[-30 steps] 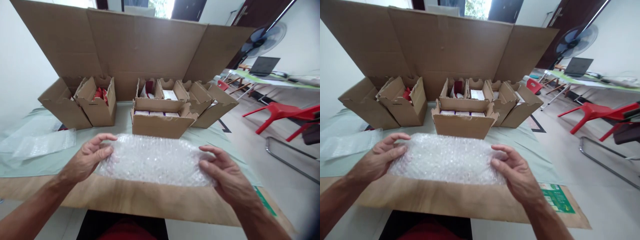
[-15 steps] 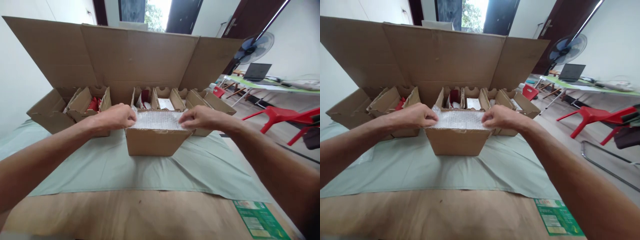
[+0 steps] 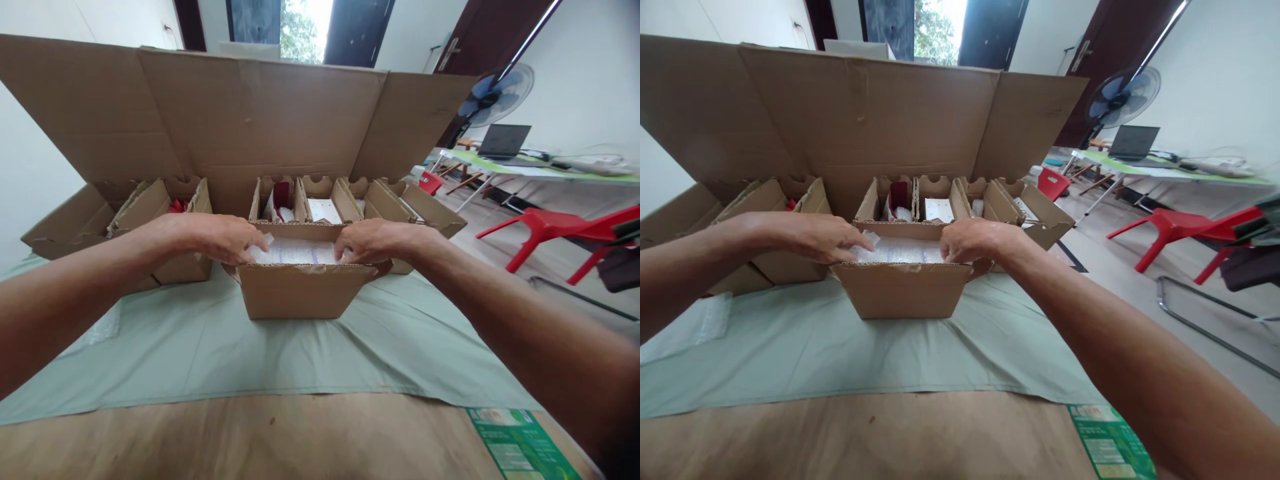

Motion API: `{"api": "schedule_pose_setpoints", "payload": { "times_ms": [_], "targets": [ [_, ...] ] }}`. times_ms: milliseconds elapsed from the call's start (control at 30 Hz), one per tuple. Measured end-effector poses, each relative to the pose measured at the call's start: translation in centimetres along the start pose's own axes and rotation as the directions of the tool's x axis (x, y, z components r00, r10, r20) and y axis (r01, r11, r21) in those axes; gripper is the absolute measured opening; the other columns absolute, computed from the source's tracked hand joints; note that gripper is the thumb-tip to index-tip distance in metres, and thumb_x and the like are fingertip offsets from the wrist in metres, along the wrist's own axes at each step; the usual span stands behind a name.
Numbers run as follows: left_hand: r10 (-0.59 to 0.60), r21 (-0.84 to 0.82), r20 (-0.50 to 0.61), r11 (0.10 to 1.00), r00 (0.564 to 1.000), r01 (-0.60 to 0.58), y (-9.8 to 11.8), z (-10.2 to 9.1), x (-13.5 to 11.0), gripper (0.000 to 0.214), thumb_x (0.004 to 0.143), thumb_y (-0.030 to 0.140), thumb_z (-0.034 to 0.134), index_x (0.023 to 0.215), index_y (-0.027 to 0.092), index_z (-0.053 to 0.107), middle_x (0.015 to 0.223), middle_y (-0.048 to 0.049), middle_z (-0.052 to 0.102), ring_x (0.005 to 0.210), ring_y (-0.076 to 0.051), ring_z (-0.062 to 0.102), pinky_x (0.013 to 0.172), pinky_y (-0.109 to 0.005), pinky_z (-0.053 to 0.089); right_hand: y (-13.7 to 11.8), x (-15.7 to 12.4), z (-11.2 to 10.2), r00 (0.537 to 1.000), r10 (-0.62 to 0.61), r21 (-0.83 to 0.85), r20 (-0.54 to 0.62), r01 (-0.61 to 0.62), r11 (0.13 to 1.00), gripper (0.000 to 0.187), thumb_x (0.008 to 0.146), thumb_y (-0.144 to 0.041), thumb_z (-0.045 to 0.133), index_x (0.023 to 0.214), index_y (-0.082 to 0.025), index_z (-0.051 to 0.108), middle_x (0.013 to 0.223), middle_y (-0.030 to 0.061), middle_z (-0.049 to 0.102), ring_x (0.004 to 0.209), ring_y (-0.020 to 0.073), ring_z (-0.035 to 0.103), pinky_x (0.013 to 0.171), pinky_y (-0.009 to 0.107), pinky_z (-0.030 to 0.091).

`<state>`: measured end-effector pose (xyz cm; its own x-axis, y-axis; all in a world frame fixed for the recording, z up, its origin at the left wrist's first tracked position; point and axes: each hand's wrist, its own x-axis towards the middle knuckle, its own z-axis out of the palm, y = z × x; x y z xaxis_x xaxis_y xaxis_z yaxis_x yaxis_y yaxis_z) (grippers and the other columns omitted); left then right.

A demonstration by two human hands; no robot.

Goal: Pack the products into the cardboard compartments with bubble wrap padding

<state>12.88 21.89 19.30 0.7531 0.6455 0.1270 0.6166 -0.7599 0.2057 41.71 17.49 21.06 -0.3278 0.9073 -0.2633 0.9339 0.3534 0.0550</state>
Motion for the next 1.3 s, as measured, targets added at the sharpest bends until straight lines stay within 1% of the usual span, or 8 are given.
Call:
{"api": "schedule_pose_setpoints", "payload": {
  "times_ms": [100,300,500,600,733,1000,1133,1300],
  "targets": [
    [0.007,0.085,0.051,0.996,0.999,-0.012,1.5,-1.2,-3.2,0.034,0.090,0.033,0.058,0.119,0.030,0.075,0.121,-0.0049,0.074,0.100,-0.026,0.071,0.089,-0.039,0.053,1.1,-2.4,0.1,0.979,0.054,0.011,-0.199,-0.052,0.999,0.026,0.081,-0.027,0.073,0.105,-0.026,0.081,0.075,0.0016,0.073,0.070,0.0204,0.064,0.064,0.030,0.036],
    [-0.298,-0.269,-0.466,0.945,0.833,0.187,2.8,2.3,-9.8,0.045,0.092,0.053,0.058,0.123,0.022,0.070,0.126,-0.0105,0.069,0.111,-0.030,0.068,0.096,-0.046,0.057,3.8,-8.9,4.1,0.817,0.318,0.331,-0.482,-0.166,0.929,0.035,0.088,-0.052,0.060,0.096,-0.024,0.079,0.080,0.0054,0.076,0.071,0.0258,0.068,0.065,0.036,0.046],
    [-0.534,-0.829,-0.119,0.517,0.837,0.212,3.0,8.4,-9.2,0.103,0.081,0.069,0.066,0.161,0.015,0.029,0.164,-0.0218,0.038,0.150,-0.042,0.039,0.116,-0.059,0.043,1.8,-8.5,11.5,0.855,0.353,0.760,-0.381,0.071,0.646,0.064,0.085,-0.069,0.058,0.126,-0.020,0.066,0.123,0.0134,0.074,0.107,0.0326,0.071,0.083,0.042,0.058],
    [-0.481,-0.896,-0.164,0.438,0.861,0.075,4.5,10.4,-6.8,0.101,0.085,0.062,0.067,0.163,0.016,0.021,0.167,-0.0177,0.035,0.155,-0.037,0.030,0.127,-0.055,0.027,-0.4,-6.0,13.5,0.834,0.369,0.823,-0.410,0.164,0.544,0.071,0.088,-0.073,0.053,0.133,-0.019,0.059,0.137,0.0151,0.067,0.121,0.0344,0.065,0.098,0.048,0.055],
    [-0.589,-0.918,-0.198,0.392,0.784,0.062,6.6,12.2,-5.7,0.096,0.090,0.052,0.064,0.164,0.014,0.015,0.171,-0.0169,0.026,0.158,-0.032,0.023,0.130,-0.052,0.017,-2.6,-4.8,14.4,0.744,0.483,0.826,-0.462,0.162,0.540,0.067,0.090,-0.071,0.050,0.129,-0.017,0.062,0.132,0.0151,0.070,0.120,0.0351,0.064,0.103,0.051,0.050],
    [-0.748,-0.866,-0.271,0.464,0.606,0.186,12.6,14.0,-17.1,0.088,0.092,0.050,0.066,0.164,0.030,0.019,0.170,-0.0073,0.031,0.158,-0.032,0.024,0.130,-0.053,0.019,-7.8,-9.2,14.7,0.786,0.340,0.783,-0.517,0.273,0.559,0.060,0.094,-0.065,0.054,0.130,-0.019,0.065,0.122,0.0134,0.073,0.113,0.0340,0.067,0.101,0.047,0.054],
    [-0.863,-0.882,-0.247,0.389,0.441,0.266,14.9,14.9,-21.7,0.086,0.095,0.050,0.062,0.165,0.034,0.014,0.169,-0.0067,0.033,0.156,-0.034,0.030,0.130,-0.058,0.017,-10.2,-5.2,13.7,0.837,0.161,0.792,-0.524,0.409,0.453,0.067,0.096,-0.065,0.051,0.146,-0.020,0.054,0.144,0.0130,0.063,0.133,0.0338,0.058,0.112,0.048,0.046],
    [-0.823,-0.833,-0.385,0.505,0.418,0.226,15.9,16.2,-23.2,0.083,0.099,0.040,0.056,0.166,0.035,0.008,0.173,-0.0062,0.020,0.155,-0.036,0.032,0.125,-0.058,0.031,-13.0,4.1,11.5,0.792,0.118,0.766,-0.599,0.523,0.373,0.081,0.090,-0.075,0.051,0.149,-0.020,0.050,0.149,0.0116,0.060,0.139,0.0315,0.053,0.120,0.047,0.040]
  ]
}}
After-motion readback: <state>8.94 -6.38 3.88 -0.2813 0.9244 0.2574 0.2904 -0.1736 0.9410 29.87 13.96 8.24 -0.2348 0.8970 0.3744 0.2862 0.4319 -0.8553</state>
